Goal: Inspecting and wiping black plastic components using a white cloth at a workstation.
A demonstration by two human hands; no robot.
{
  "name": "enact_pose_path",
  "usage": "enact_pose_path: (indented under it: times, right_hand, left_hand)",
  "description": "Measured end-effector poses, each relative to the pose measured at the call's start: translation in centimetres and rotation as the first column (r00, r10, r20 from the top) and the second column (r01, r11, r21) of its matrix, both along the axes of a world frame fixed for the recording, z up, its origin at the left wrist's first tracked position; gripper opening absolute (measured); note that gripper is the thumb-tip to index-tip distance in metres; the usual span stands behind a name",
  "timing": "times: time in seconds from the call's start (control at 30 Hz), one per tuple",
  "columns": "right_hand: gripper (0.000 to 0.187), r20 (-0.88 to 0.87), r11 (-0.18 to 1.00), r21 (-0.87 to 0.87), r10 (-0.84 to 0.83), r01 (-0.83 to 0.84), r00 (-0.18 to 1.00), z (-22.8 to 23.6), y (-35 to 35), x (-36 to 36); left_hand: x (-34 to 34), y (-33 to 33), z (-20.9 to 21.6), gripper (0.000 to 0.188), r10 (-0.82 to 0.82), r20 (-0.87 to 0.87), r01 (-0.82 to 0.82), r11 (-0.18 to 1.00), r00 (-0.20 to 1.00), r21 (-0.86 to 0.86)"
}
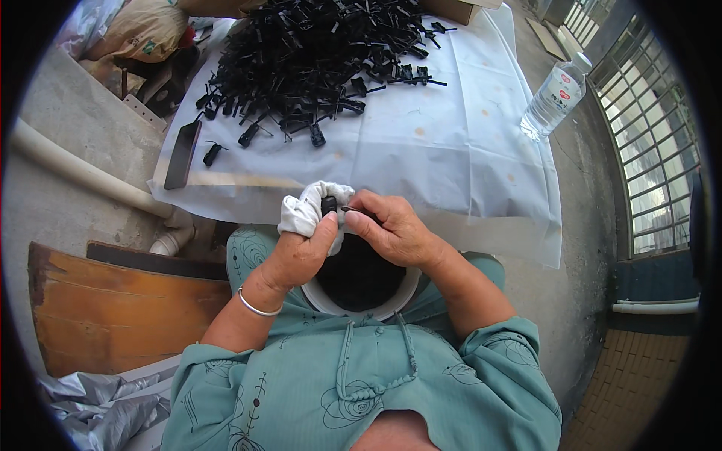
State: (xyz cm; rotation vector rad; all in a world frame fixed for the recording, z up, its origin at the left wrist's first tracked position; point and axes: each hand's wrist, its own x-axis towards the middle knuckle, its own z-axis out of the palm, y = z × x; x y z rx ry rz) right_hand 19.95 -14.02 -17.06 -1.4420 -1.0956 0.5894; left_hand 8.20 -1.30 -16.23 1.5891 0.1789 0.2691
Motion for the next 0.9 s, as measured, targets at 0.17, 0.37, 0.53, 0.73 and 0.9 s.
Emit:
enact_pose_path:
  times: [0.17, 0.37, 0.53, 0.73, 0.9]
  right_hand:
    - [0.021, 0.09, 0.999, -0.053, -0.007, 0.012, 0.996, -0.1, 0.3, 0.1]
    - [0.023, 0.103, 0.995, -0.097, -0.014, 0.024, 0.995, -0.9, 0.3, -0.3]
    - [0.027, 0.049, 0.946, -0.297, 0.149, -0.128, 0.988, -0.8, -0.7, 2.2]
    - [0.031, 0.111, 0.97, -0.244, 0.037, -0.008, 0.993, -0.2, -1.0, 2.3]
    - [0.023, 0.065, 0.988, -0.148, -0.04, 0.049, 0.997, -0.8, -0.6, 2.3]
  left_hand:
    - [0.4, -0.3, -0.4, 0.025, 0.015, 0.081, -0.023, 0.995, 0.997, 0.095]
    - [0.4, -0.7, 0.0, 0.027, 0.036, 0.101, -0.084, 0.847, 0.994, 0.525]
    - [0.0, -0.2, 1.4, 0.032, -0.029, 0.1, -0.037, 0.803, 0.995, 0.595]
    - [5.4, 6.8, 0.7, 0.032, 0.031, 0.179, -0.182, 0.185, 0.983, 0.966]
    - [9.4, 9.5, -0.2, 0.028, -0.054, -0.055, 0.052, -0.05, 0.997, 0.997]
